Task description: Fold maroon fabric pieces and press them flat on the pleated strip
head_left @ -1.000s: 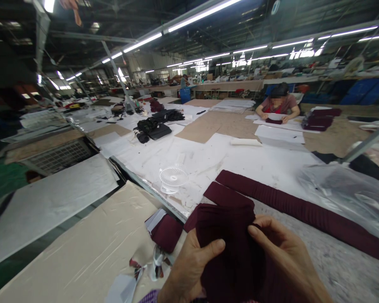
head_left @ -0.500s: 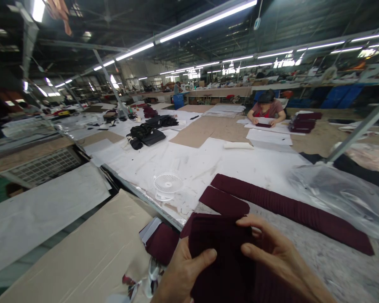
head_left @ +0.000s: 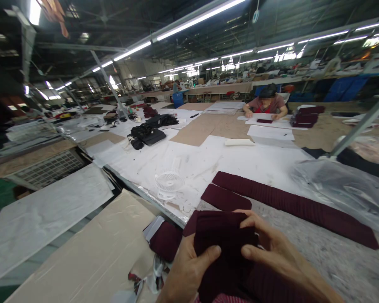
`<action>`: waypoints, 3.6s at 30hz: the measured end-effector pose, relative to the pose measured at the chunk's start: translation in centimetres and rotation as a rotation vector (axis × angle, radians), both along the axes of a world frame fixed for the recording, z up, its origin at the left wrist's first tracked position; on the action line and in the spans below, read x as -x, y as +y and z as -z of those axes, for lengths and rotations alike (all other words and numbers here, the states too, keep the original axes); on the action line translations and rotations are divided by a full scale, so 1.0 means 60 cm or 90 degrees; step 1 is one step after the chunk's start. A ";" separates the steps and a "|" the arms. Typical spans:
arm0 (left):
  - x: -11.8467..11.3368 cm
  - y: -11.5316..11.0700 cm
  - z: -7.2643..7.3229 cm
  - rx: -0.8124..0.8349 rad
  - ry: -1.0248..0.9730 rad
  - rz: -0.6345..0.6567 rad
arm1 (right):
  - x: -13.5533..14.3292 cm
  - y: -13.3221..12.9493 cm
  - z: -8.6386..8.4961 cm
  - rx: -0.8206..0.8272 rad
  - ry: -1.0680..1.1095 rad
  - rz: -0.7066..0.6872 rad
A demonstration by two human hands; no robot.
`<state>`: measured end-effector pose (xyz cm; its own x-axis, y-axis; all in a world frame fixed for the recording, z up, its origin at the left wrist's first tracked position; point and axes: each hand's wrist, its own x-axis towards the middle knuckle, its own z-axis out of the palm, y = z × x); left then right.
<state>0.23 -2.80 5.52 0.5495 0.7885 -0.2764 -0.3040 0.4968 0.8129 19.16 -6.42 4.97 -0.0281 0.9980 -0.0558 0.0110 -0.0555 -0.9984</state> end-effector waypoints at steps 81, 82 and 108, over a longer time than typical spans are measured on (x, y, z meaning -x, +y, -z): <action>0.008 0.004 0.013 0.046 -0.104 -0.092 | 0.069 -0.018 0.015 0.145 0.179 0.172; 0.008 0.002 0.013 0.048 -0.101 -0.090 | 0.069 -0.017 0.016 0.147 0.165 0.175; 0.010 0.006 0.006 0.142 -0.247 -0.090 | 0.054 -0.017 0.012 0.179 0.130 0.173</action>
<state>-0.34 -2.43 5.16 0.5368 0.8082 -0.2423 -0.6422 0.5777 0.5039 15.94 -7.43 4.24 0.1953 0.9173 -0.3471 -0.2379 -0.2991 -0.9241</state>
